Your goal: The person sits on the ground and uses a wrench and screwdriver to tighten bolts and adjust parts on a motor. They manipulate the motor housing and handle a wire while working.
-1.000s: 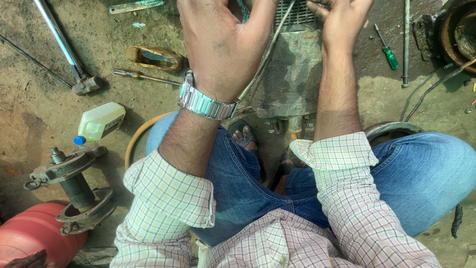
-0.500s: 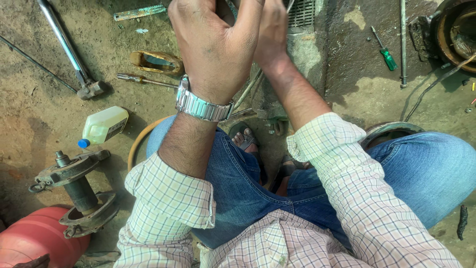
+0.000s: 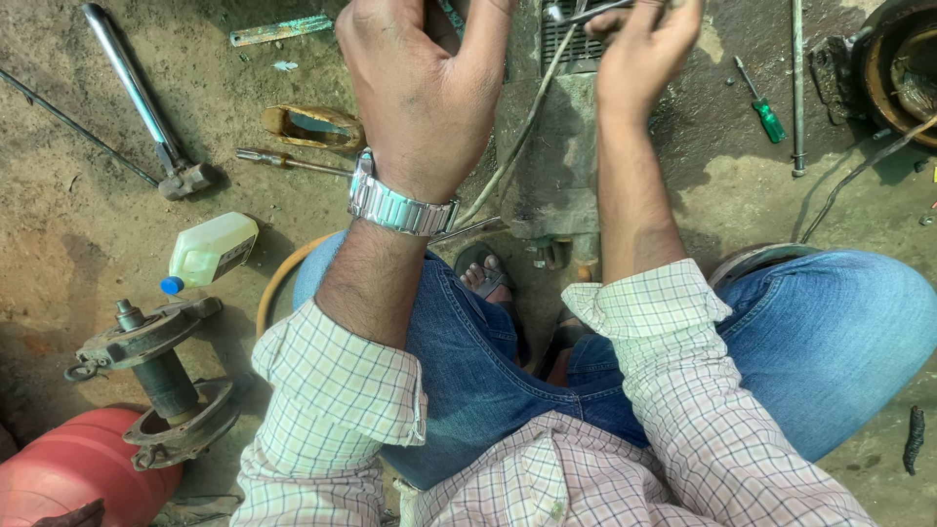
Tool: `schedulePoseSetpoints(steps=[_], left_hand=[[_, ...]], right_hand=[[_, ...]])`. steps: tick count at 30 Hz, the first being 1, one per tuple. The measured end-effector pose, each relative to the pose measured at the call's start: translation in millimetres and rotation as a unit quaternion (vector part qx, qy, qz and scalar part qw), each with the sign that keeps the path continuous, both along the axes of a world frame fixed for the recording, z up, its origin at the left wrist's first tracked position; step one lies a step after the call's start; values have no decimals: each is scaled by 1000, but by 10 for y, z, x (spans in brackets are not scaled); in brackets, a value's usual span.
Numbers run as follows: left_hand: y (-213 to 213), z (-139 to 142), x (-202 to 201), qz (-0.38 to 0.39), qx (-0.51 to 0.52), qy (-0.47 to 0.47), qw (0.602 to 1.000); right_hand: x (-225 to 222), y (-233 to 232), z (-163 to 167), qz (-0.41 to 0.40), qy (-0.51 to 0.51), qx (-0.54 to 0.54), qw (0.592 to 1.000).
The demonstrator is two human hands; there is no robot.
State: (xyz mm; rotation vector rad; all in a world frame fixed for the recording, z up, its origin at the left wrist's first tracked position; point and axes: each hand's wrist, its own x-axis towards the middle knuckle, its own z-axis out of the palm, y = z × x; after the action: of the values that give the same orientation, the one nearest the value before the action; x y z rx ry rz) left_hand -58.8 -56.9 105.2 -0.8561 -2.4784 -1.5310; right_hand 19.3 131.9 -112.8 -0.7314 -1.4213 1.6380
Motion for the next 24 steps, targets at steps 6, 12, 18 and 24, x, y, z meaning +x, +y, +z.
schedulePoseSetpoints(steps=[6,12,18,24], left_hand=[[88,-63,3,-20,24,-14,999],[134,-125,9,-15,20,9,1000],[118,-140,33,-11,15,17,1000],[99,-23,13,-25,58,-47,997]], right_hand=[[220,212,-206,-4,60,-219,974],[139,175,-219,-24,97,-218,971],[-198,-305,48,81,-46,290,953],[-217,-1105,595,299,-25,243,922]])
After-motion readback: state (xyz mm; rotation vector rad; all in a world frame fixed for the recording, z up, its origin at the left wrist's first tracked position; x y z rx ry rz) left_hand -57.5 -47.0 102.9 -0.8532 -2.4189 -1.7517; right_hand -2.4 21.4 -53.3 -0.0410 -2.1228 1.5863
